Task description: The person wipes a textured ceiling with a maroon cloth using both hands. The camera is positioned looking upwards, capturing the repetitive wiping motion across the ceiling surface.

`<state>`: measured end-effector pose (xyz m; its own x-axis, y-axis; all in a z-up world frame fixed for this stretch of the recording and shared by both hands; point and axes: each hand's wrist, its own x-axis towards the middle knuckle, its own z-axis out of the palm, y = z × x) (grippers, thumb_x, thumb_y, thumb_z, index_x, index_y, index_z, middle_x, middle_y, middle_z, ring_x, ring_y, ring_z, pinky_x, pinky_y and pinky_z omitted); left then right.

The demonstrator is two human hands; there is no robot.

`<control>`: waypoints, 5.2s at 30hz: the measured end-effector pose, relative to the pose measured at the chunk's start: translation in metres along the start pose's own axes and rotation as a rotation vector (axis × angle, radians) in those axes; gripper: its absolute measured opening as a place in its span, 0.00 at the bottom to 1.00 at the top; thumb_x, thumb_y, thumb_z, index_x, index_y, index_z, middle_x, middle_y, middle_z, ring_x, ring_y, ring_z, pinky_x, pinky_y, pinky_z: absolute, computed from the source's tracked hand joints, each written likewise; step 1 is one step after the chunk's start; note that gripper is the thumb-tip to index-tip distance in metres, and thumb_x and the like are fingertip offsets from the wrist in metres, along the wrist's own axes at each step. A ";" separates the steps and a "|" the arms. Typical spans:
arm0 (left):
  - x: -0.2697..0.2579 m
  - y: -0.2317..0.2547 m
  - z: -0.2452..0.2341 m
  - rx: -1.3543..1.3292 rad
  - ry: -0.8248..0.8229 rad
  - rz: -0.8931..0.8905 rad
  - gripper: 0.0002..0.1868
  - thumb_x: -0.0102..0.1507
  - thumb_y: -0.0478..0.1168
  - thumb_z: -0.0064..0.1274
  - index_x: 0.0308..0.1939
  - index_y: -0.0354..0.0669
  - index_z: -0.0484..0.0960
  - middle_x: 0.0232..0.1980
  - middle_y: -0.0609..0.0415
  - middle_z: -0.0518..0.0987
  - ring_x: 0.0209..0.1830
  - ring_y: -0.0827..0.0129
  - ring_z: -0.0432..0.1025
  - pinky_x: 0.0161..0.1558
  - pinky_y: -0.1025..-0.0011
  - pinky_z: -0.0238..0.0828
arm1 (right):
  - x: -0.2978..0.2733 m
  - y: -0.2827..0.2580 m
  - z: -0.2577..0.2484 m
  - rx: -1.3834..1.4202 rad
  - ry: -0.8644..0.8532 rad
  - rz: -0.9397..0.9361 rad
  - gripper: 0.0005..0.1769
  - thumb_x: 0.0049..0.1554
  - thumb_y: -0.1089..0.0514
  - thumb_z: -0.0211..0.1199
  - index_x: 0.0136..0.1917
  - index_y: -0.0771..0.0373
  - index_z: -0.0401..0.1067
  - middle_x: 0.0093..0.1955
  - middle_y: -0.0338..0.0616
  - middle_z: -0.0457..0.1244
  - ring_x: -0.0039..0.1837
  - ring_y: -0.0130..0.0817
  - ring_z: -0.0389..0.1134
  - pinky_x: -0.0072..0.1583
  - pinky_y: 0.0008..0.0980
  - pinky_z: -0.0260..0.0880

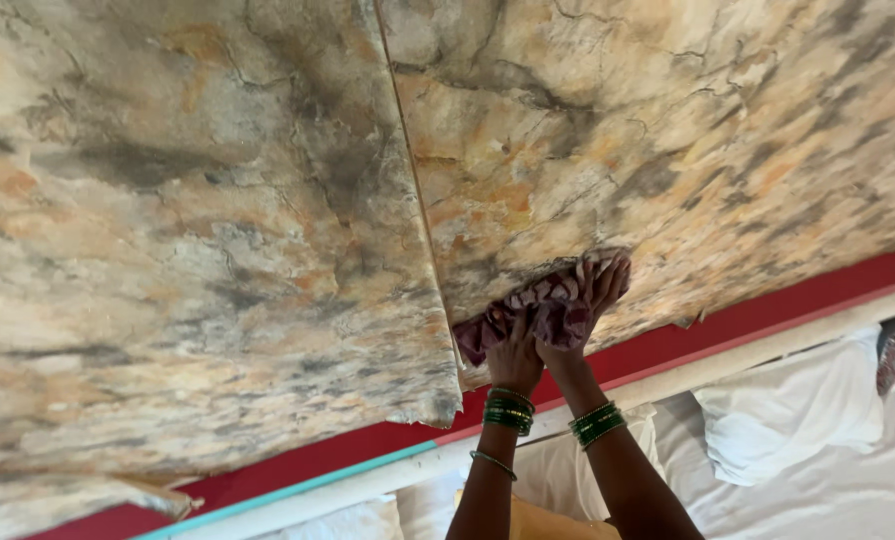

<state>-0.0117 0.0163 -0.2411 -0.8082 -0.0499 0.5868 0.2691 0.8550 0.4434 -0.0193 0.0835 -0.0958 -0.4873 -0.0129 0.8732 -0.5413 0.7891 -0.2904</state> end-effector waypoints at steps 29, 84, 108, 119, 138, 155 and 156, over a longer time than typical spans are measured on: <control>0.121 0.127 -0.090 0.088 0.292 -0.082 0.44 0.65 0.60 0.49 0.79 0.43 0.57 0.81 0.38 0.55 0.81 0.34 0.43 0.71 0.22 0.28 | 0.152 -0.014 -0.069 0.106 -0.030 -0.252 0.32 0.68 0.43 0.52 0.81 0.55 0.59 0.86 0.55 0.42 0.87 0.64 0.37 0.84 0.63 0.37; 0.009 0.121 0.117 0.216 -0.044 -0.339 0.34 0.59 0.42 0.52 0.71 0.52 0.69 0.79 0.37 0.54 0.76 0.22 0.44 0.70 0.28 0.48 | -0.031 0.196 -0.027 0.206 -0.162 -0.162 0.52 0.60 0.33 0.59 0.85 0.56 0.41 0.86 0.56 0.30 0.85 0.62 0.26 0.78 0.70 0.26; 0.142 0.109 -0.153 0.177 0.518 -0.215 0.38 0.70 0.57 0.52 0.78 0.44 0.63 0.84 0.42 0.52 0.85 0.40 0.42 0.78 0.26 0.33 | 0.181 -0.054 -0.041 0.203 0.036 -0.374 0.41 0.72 0.30 0.50 0.87 0.51 0.47 0.87 0.41 0.37 0.89 0.44 0.30 0.84 0.58 0.25; 0.091 0.063 -0.107 -0.173 0.360 -0.306 0.47 0.68 0.60 0.51 0.83 0.42 0.52 0.85 0.41 0.52 0.87 0.45 0.44 0.82 0.34 0.27 | 0.127 -0.071 -0.012 0.060 -0.066 -0.545 0.37 0.68 0.26 0.50 0.76 0.52 0.72 0.81 0.37 0.51 0.87 0.48 0.38 0.84 0.66 0.30; -0.052 -0.028 0.063 -0.037 0.121 -0.120 0.32 0.69 0.50 0.52 0.75 0.45 0.67 0.72 0.43 0.71 0.70 0.36 0.67 0.60 0.37 0.60 | -0.068 0.031 0.054 0.047 -0.060 -0.324 0.42 0.67 0.41 0.59 0.83 0.61 0.47 0.87 0.54 0.35 0.86 0.66 0.31 0.80 0.74 0.30; -0.128 -0.026 0.070 0.016 -0.028 -0.080 0.43 0.65 0.54 0.52 0.81 0.48 0.56 0.83 0.44 0.51 0.81 0.33 0.46 0.72 0.42 0.55 | -0.143 -0.002 0.026 0.266 -0.212 0.281 0.52 0.63 0.52 0.65 0.87 0.64 0.35 0.89 0.59 0.24 0.89 0.61 0.26 0.84 0.54 0.40; -0.126 -0.024 0.067 0.007 -0.004 -0.067 0.42 0.66 0.52 0.52 0.81 0.48 0.56 0.84 0.44 0.51 0.82 0.34 0.46 0.73 0.43 0.55 | -0.140 -0.006 0.025 0.268 -0.194 0.277 0.53 0.63 0.54 0.66 0.87 0.63 0.34 0.89 0.58 0.24 0.89 0.60 0.26 0.84 0.53 0.40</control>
<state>0.0481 0.0370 -0.3711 -0.8264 -0.1049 0.5533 0.2107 0.8535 0.4765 0.0348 0.0647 -0.2256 -0.7453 0.0409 0.6655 -0.5185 0.5919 -0.6171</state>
